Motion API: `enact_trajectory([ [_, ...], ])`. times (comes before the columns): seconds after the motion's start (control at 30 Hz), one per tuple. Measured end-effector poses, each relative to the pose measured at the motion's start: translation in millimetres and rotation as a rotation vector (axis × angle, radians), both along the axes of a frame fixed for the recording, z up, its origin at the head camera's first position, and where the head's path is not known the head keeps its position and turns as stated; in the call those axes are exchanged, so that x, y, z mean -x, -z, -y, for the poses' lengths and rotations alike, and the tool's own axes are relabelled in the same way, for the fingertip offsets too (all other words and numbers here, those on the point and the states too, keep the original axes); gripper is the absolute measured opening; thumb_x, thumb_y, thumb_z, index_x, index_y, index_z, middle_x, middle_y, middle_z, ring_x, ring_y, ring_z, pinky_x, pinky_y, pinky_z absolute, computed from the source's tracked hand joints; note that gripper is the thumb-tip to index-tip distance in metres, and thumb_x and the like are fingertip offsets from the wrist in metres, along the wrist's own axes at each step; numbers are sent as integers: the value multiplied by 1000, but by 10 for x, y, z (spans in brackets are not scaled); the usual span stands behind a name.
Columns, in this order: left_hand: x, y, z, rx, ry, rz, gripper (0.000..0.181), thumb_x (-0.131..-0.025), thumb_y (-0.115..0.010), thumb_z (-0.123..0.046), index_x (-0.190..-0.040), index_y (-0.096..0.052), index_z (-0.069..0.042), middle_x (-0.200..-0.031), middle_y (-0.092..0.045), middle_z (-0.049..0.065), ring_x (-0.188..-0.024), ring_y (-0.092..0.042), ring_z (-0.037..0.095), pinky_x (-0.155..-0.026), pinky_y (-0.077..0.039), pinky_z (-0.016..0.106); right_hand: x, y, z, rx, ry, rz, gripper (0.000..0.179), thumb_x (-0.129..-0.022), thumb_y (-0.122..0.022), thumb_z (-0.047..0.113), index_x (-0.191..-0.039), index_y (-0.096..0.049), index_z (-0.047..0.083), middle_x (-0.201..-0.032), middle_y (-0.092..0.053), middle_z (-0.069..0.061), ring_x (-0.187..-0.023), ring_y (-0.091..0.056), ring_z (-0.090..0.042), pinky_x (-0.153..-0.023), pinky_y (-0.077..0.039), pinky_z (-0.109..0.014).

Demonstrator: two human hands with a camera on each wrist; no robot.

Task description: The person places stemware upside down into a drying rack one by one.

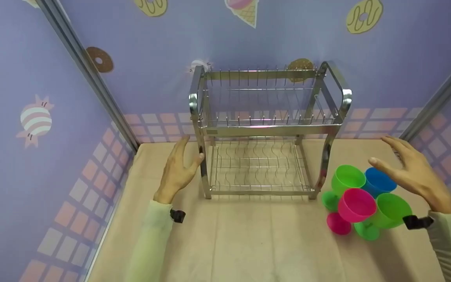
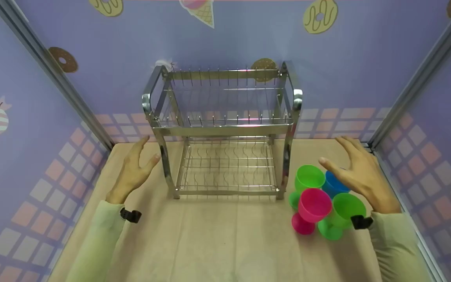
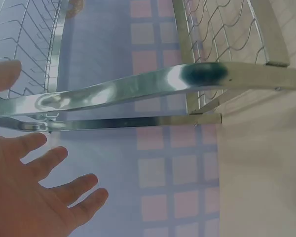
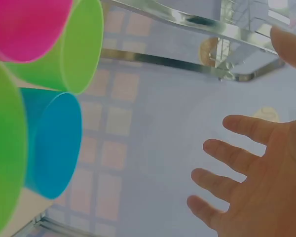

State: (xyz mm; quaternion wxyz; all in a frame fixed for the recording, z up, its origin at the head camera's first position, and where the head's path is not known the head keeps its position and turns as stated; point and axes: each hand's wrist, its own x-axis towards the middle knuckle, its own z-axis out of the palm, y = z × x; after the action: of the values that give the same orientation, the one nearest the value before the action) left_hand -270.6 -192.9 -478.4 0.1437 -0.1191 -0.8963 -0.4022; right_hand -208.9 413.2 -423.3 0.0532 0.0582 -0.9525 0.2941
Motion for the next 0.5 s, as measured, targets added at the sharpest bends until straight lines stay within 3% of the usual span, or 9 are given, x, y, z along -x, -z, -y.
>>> enact_trajectory([
  [0.33, 32, 249, -113, -181, 57, 8, 68, -105, -69, -20, -161, -38, 2, -164, -43, 26, -136, -56, 55, -107, -54, 68, -336, 261, -203, 63, 58, -99, 86, -100, -74, 36, -168, -29, 6, -168, -28, -37, -150, -22, -68, -112, -12, -92],
  [0.5, 68, 338, -179, -251, 55, 10, 62, -103, -70, -12, -159, -44, 0, -158, -51, 24, -125, -65, 51, -97, -62, 60, -558, 464, -317, 114, 96, -142, 86, -99, -76, 29, -167, -30, 4, -165, -29, -40, -147, -25, -69, -118, -14, -87],
])
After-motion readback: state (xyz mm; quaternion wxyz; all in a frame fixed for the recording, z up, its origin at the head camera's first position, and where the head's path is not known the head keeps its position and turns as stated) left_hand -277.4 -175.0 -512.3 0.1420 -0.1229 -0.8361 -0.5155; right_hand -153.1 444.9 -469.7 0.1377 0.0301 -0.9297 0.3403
